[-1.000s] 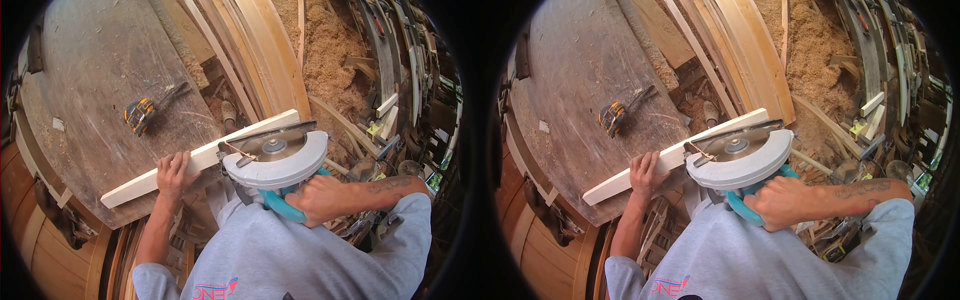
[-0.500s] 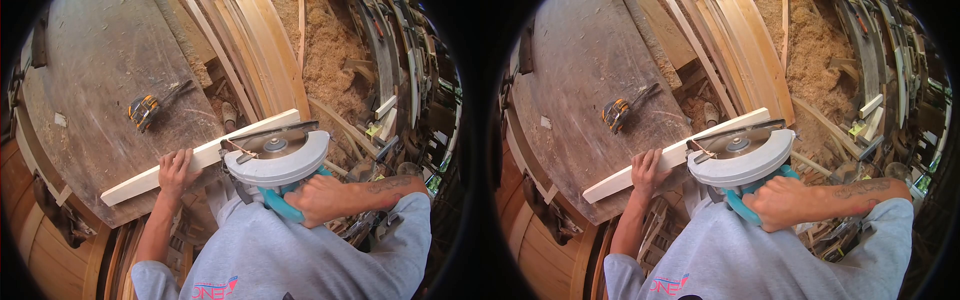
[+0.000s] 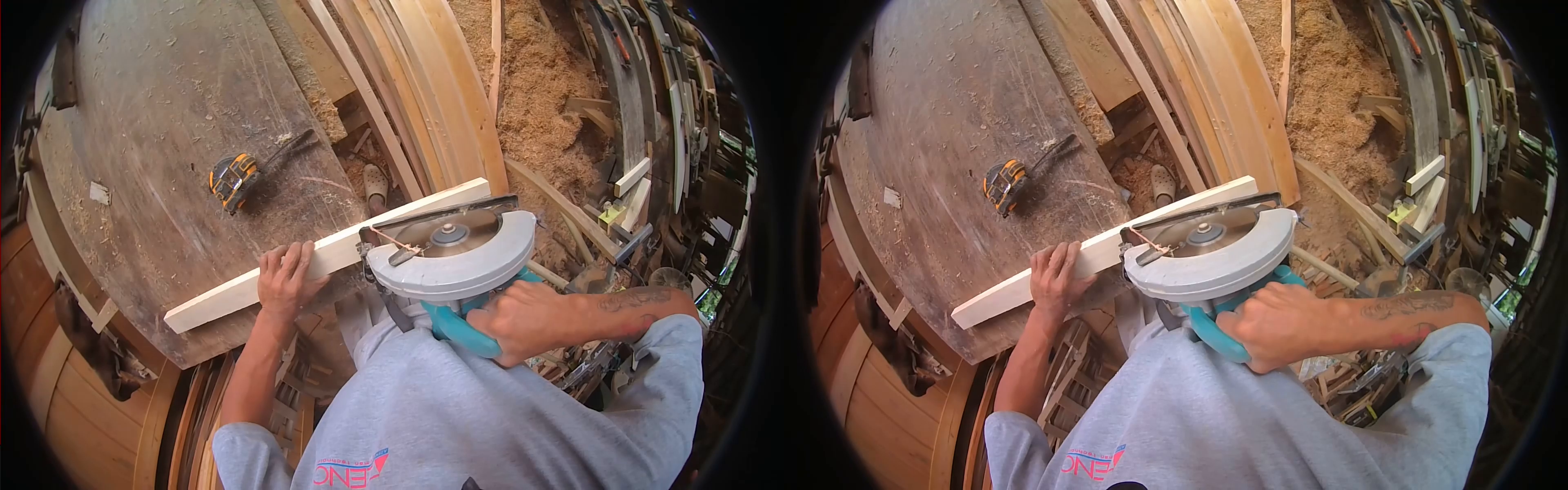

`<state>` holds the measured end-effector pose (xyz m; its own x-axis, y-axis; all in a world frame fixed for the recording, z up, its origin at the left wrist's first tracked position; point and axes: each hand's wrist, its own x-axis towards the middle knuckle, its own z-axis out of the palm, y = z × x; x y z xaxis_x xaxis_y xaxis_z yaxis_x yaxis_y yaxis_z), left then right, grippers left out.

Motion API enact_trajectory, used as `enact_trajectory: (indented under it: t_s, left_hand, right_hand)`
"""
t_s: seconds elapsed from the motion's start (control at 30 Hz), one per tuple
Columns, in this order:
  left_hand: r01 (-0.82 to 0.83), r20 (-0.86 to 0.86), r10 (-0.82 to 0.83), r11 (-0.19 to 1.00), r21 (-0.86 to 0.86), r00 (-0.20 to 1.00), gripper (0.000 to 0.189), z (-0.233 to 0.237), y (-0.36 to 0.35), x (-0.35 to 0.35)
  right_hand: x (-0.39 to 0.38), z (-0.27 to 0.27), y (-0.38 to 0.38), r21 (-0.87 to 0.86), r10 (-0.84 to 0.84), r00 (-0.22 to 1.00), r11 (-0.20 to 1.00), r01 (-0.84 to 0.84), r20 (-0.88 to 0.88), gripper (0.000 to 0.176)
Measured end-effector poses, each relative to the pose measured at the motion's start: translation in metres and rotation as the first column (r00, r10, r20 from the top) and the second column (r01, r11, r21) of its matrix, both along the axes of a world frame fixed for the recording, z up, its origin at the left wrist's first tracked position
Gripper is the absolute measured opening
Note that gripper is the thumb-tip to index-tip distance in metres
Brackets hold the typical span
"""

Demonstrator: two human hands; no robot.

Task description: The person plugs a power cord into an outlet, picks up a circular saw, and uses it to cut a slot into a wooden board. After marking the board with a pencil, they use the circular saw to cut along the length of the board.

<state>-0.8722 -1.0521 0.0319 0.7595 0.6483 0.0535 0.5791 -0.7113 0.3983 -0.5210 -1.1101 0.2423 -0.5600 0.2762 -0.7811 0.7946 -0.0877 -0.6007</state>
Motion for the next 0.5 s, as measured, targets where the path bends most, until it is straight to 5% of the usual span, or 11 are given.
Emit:
enact_trajectory:
  t_s: [0.5]
  left_hand:
    - [0.002, -0.006, -0.002, 1.000, 0.000, 1.000, 0.076, 0.0008, 0.0004, 0.0002]
  right_hand:
    - [0.0042, -0.0069, -0.0096, 0.102, -0.029, 0.999, 0.994, 0.033, -0.046, 0.023]
